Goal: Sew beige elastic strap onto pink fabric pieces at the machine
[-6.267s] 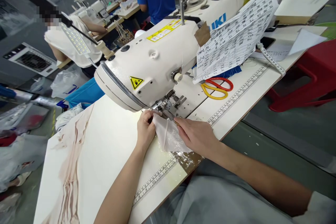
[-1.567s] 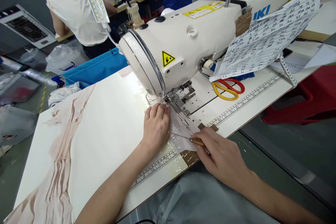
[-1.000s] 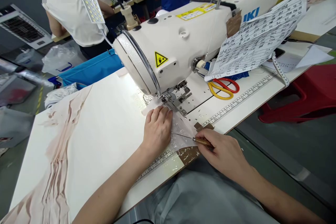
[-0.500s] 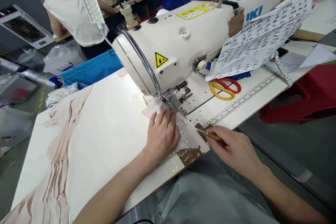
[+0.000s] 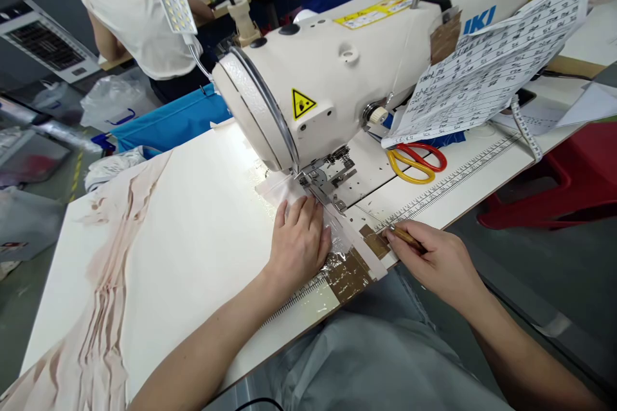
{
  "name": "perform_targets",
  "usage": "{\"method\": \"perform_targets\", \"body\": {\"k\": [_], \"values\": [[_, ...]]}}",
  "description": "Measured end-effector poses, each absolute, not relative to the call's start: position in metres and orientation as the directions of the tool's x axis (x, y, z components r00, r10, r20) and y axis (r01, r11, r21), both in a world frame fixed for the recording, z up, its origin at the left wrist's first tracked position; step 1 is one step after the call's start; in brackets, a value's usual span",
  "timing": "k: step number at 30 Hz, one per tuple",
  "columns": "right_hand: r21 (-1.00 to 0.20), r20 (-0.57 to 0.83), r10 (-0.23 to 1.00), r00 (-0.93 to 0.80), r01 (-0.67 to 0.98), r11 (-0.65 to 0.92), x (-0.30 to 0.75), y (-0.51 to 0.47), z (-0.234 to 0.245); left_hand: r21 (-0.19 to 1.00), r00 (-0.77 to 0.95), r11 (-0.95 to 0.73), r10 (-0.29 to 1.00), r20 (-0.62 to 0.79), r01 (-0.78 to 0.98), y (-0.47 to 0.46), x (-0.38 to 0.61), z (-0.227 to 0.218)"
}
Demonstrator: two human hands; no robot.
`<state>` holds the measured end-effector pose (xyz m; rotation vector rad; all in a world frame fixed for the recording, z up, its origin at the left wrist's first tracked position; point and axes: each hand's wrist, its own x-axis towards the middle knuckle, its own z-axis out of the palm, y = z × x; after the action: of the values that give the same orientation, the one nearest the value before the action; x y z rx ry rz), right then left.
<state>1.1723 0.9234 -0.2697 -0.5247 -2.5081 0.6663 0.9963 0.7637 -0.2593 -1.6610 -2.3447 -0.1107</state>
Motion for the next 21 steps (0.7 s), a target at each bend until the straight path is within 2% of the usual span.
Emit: {"method": "perform_targets", "body": {"k": [12,21], "values": [[-0.505,0.381,0.465,-0.799,0.241,0.829,1.1711,0.9232,-0.2699,-0.082,-0.310,0.339,0.917,0.251,0.937,0.7635,0.9995,-0.2587],[-0.537,0.322,0.492,-0.809,0.271,0.798,1.1718,0.9223,-0.2695,-0.109,-0.299,0.325,0.933,0.202,0.939,0.7614,0.9989,-0.2589]]}}
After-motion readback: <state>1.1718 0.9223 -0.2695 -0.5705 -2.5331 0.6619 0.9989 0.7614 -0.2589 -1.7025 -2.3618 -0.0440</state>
